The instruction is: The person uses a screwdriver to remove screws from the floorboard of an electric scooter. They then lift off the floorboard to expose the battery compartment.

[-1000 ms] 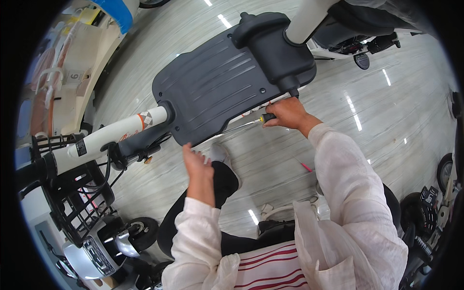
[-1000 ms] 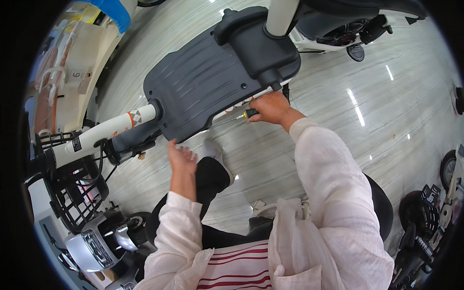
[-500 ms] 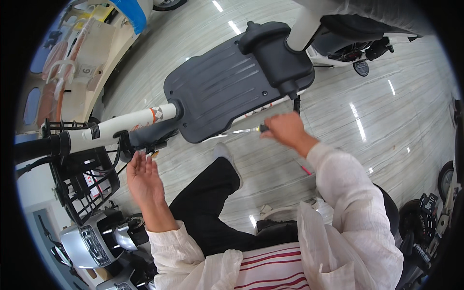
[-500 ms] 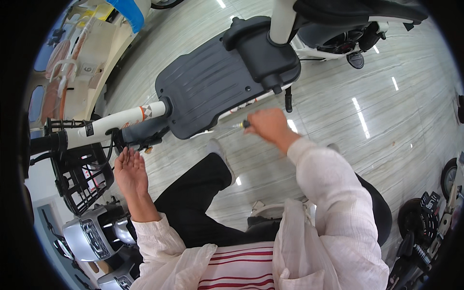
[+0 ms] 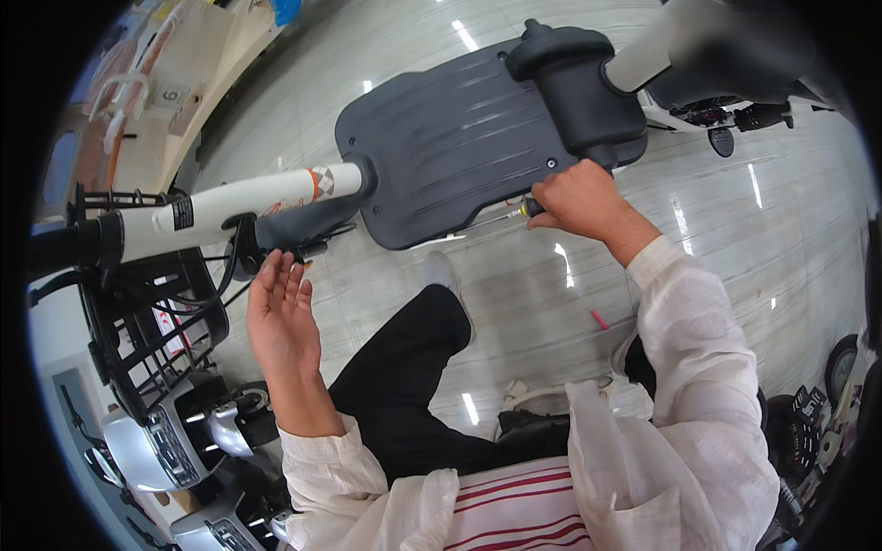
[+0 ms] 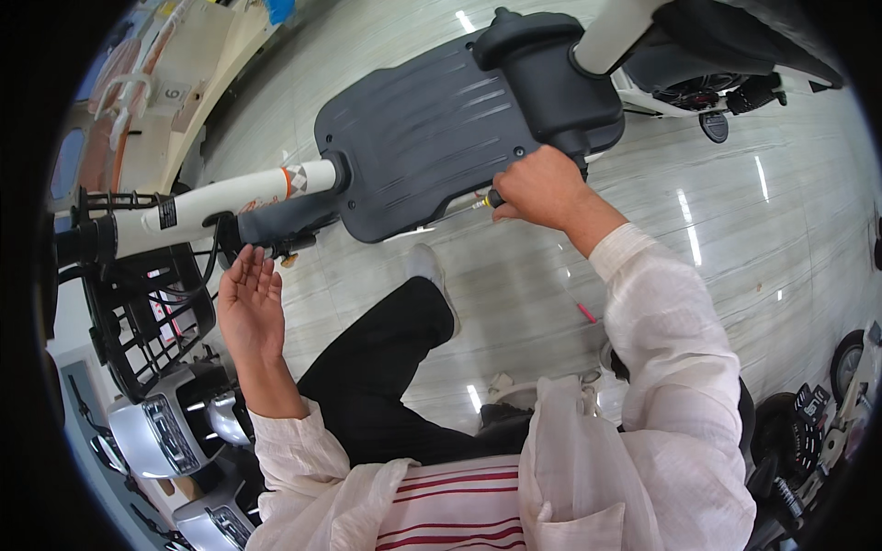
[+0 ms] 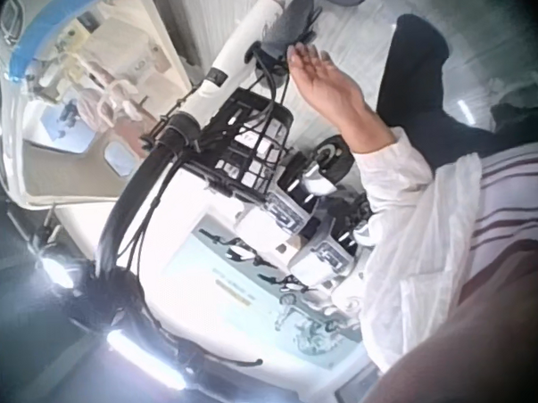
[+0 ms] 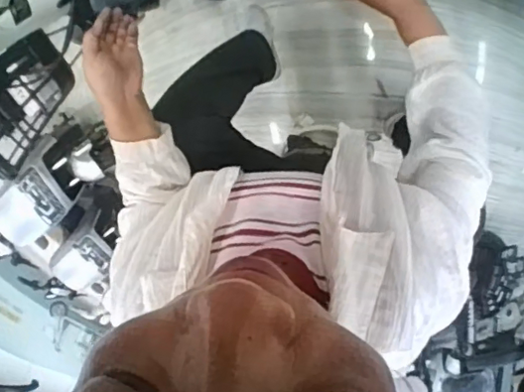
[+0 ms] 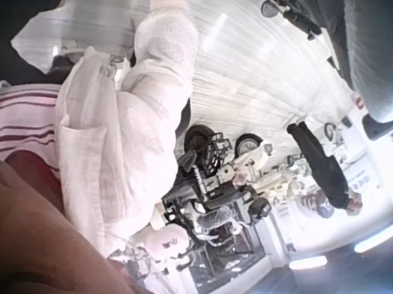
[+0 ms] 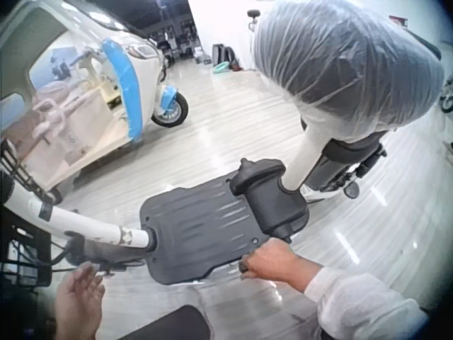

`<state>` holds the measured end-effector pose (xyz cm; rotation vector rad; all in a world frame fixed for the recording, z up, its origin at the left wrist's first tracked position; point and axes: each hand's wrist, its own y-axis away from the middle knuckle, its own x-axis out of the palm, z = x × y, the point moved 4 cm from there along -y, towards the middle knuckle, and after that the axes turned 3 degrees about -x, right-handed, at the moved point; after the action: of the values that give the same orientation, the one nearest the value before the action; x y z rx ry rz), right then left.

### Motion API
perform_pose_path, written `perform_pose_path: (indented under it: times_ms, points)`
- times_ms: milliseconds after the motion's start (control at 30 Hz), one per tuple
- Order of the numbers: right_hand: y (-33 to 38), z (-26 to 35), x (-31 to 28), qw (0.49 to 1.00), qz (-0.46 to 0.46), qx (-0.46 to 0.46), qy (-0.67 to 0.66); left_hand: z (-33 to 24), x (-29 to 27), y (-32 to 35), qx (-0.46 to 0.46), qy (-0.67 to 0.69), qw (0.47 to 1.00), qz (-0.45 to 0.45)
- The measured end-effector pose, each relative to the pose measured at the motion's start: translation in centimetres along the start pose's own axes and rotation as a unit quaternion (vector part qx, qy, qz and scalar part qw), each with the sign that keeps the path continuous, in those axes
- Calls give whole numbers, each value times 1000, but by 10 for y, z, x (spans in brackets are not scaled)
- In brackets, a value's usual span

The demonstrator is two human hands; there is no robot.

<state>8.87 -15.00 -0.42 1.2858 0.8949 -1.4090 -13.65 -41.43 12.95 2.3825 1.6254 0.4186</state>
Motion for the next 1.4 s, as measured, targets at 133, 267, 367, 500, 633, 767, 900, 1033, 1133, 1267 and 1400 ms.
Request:
perform_pose_path:
  times_ms: [133,267,367,500,633,767,900,1033,1133,1267,1400]
  points:
    - [-4,4,-8,1000,-7,-11,-4,-5,3,2,-16,27,999,23]
    - [-1,1,8,999,-37,-2,-13,-6,13,11,-20,50,997,52]
    - [-2,-3,10,999,-48,-21,4,-5,11,12,-21,48,997,58]
    - [-18,-7,3,998,1,-50,30,-2,9,11,-20,25,998,52]
    - [-23,-9,-1,997,23,-60,41,1,5,7,-23,15,998,49]
    - [-22,-11,5,998,6,-62,29,0,6,8,-23,15,998,58]
    - [4,9,11,999,-35,-7,-7,-3,6,12,-30,29,998,55]
    - [14,20,5,996,34,53,-66,-3,17,18,-27,49,997,57]
    - [4,8,12,982,107,70,-142,-1,21,22,-32,44,996,71]
    - [-8,-4,17,978,140,68,-141,0,20,21,-28,31,997,68]
    - [-8,2,15,1000,-6,-5,-11,-1,16,17,-30,33,997,69]
